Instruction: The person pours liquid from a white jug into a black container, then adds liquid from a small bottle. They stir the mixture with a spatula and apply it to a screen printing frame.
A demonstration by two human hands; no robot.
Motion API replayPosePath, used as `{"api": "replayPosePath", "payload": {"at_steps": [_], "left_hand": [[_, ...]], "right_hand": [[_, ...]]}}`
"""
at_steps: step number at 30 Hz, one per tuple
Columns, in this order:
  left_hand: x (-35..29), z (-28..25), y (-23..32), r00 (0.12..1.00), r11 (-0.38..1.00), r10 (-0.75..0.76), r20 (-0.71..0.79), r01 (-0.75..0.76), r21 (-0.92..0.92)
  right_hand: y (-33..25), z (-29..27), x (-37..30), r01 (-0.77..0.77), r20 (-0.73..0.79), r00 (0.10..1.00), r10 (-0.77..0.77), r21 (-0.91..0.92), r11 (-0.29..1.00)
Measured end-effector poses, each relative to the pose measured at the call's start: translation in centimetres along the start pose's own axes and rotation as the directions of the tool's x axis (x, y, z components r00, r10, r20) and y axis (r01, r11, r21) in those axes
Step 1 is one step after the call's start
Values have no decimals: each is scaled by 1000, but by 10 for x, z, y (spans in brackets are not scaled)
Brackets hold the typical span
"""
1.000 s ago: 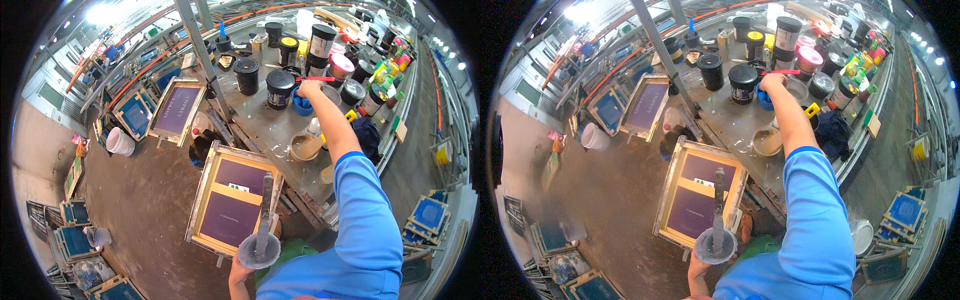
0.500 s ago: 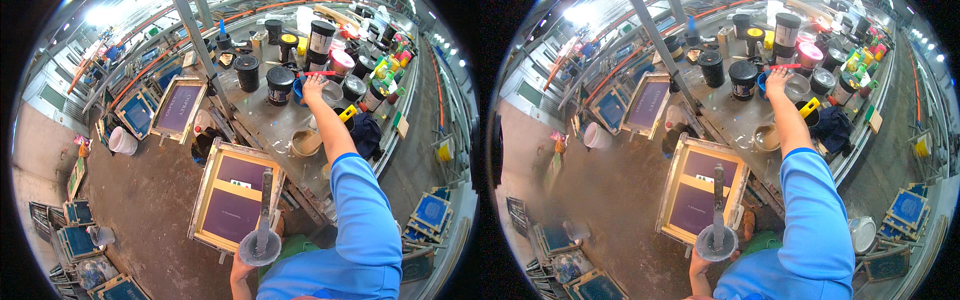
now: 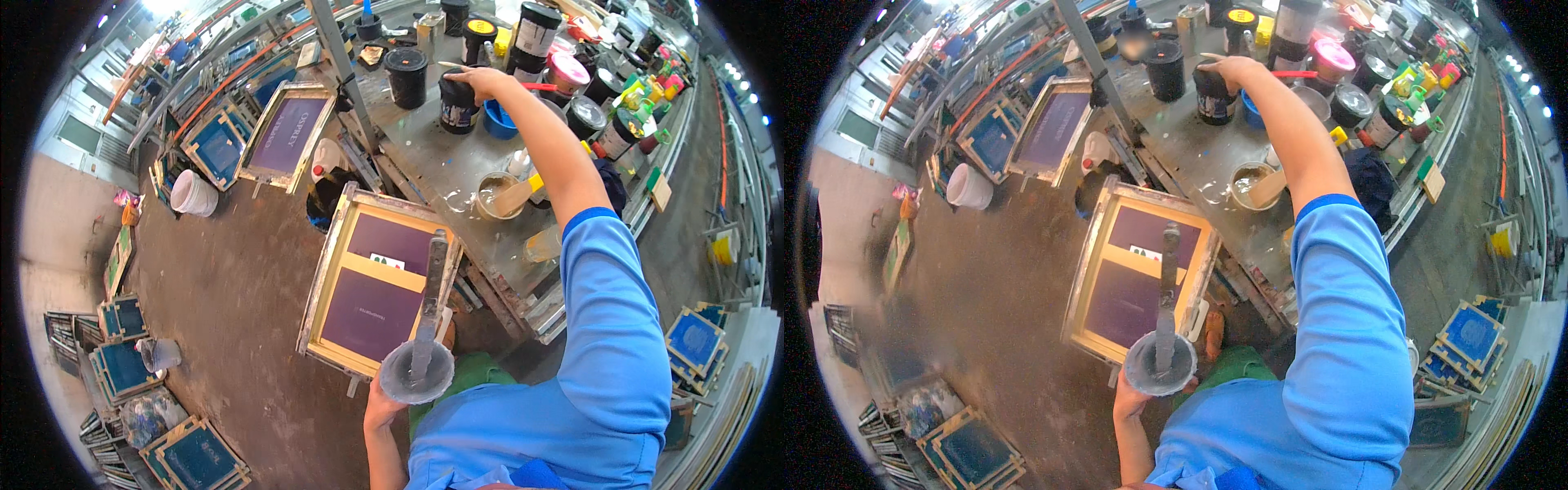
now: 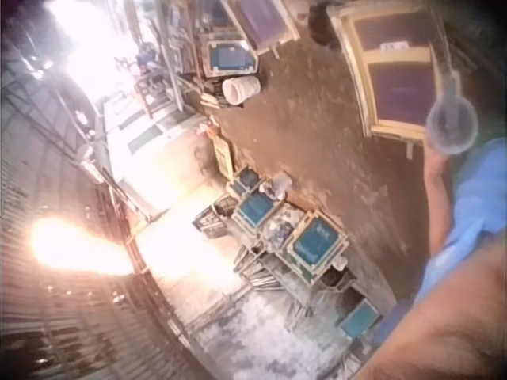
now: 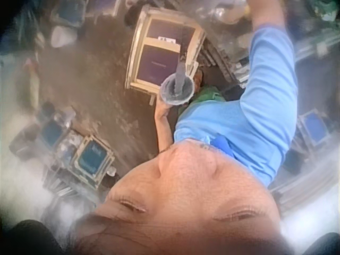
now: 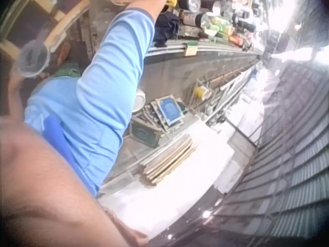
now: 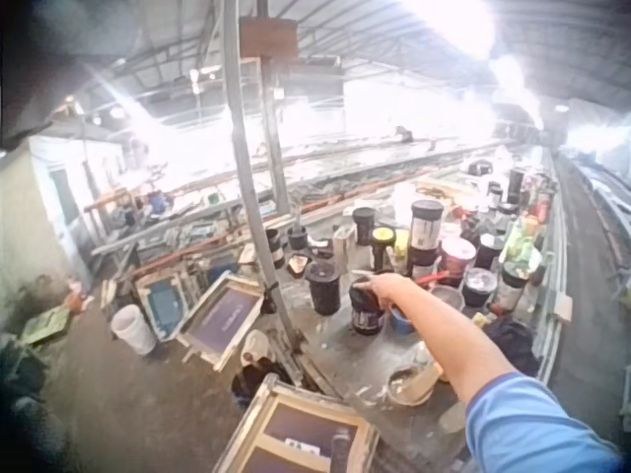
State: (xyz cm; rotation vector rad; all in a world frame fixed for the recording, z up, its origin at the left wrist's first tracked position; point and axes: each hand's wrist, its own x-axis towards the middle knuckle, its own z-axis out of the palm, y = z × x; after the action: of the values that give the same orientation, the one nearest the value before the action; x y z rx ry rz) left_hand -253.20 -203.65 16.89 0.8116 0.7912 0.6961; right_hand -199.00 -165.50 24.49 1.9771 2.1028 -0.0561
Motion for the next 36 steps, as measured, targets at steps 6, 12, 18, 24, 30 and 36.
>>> {"api": "replayPosePath", "payload": {"at_steps": [6,12,18,24,30,36], "left_hand": [[-16,-7,-13,994,999,-43,-97,43,-9],[-15,5,-4,990,999,-24,-139,18,-44],[-12,7,-5,987,998,-42,-154,34,-53],[-2,10,-4,994,1000,-13,-108,11,-17],[-4,8,-10,992,1000,-6,-129,7,10],[3,3,-2,989,999,-4,-151,11,44]], "right_hand": [[-32,7,27,-220,-159,969,189,-206,953],[-2,12,36,-228,-326,936,133,-273,935],[2,-4,31,-11,-33,999,5,-175,984],[7,35,53,-211,-325,935,141,-192,958],[-5,6,15,-148,-682,682,263,224,963],[-57,-30,-39,174,-228,942,245,959,224]]}}
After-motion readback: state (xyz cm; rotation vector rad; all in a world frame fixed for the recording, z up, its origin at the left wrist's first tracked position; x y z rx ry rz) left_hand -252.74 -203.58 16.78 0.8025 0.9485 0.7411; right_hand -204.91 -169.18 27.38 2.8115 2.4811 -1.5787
